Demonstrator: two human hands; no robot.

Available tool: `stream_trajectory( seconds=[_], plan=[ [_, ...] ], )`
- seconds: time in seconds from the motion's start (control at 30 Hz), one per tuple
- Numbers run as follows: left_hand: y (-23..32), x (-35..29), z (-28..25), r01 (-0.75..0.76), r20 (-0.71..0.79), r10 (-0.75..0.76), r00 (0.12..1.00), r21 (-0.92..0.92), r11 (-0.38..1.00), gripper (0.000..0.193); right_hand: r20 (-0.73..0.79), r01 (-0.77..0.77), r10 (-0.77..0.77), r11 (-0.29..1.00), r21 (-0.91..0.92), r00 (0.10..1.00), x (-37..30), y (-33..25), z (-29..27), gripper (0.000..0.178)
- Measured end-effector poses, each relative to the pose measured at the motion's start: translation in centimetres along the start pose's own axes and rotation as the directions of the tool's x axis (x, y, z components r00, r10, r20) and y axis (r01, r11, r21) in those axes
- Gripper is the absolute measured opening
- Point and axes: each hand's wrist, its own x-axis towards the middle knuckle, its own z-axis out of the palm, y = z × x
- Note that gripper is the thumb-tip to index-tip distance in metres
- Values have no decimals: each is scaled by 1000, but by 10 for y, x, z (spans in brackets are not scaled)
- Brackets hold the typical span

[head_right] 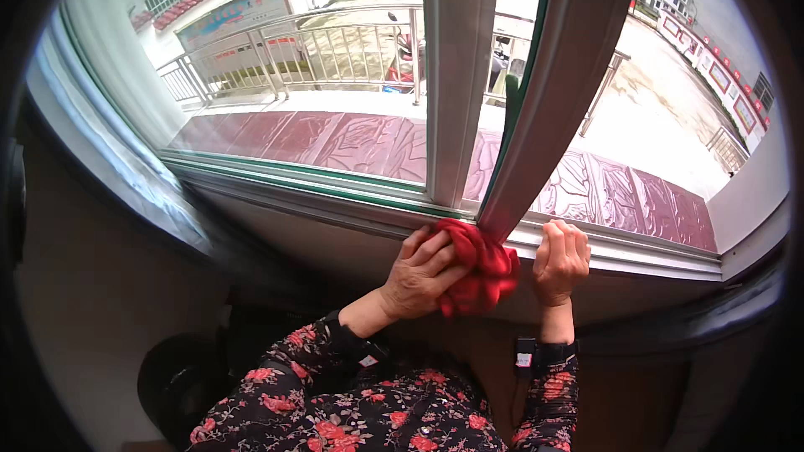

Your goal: Clean the window, a plastic speaker, and a wooden shelf using a red cloth.

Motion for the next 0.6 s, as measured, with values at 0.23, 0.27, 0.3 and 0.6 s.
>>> stream_trajectory(
  seconds=[0.23,0.27,0.3,0.6],
  plan=[
    [-31,-38,-30,174,-129,-172,977,4,985,36,57,30,-29,1000,-5,998,-7,-3,-7,11],
    [-46,-51,-45,244,-136,-234,963,60,968,37,71,20,-20,1000,-5,997,-7,-5,-7,11],
    [-60,-65,-68,311,-153,-293,944,116,943,38,70,27,-28,1000,2,997,-4,-9,-7,11],
    [-257,-206,-190,838,-533,-692,487,63,541,50,154,-14,20,999,-36,988,-13,-15,-6,18]
  ],
)
